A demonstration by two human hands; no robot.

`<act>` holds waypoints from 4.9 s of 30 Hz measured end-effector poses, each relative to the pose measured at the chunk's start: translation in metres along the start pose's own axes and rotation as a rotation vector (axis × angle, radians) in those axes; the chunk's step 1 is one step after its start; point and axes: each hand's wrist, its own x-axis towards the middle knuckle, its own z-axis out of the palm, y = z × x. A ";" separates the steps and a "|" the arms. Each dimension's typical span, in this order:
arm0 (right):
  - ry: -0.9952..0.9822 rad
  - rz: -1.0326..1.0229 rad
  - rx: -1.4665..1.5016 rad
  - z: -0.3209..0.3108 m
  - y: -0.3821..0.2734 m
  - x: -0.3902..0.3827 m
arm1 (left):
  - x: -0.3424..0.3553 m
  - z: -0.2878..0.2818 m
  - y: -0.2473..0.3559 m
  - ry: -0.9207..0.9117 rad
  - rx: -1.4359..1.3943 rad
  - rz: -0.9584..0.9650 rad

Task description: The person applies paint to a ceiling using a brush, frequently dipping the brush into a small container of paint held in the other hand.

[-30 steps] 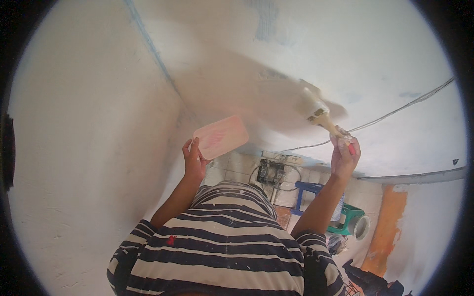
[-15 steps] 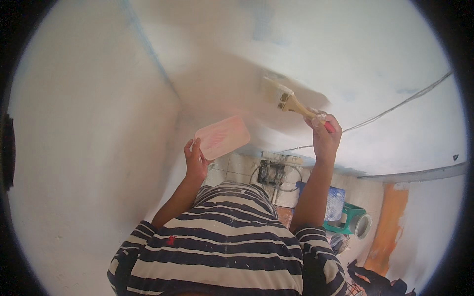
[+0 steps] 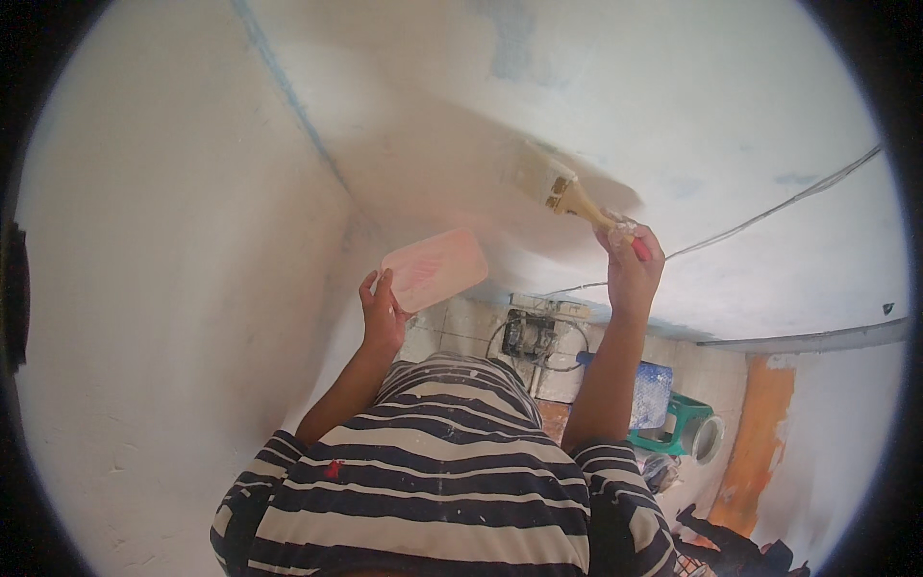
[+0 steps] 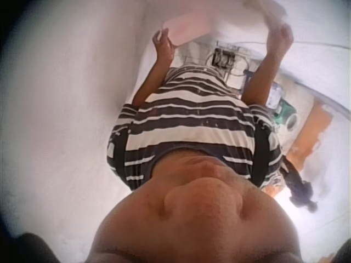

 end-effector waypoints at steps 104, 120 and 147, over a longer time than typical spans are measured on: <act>-0.123 0.019 0.079 -0.076 -0.035 0.024 | -0.006 0.048 -0.057 0.042 0.046 -0.046; -0.032 -0.079 -0.095 -0.076 -0.040 0.025 | -0.004 0.026 -0.049 0.034 0.101 -0.078; -0.323 -0.366 -0.745 0.021 -0.159 0.062 | -0.005 0.025 -0.040 -0.060 0.060 -0.060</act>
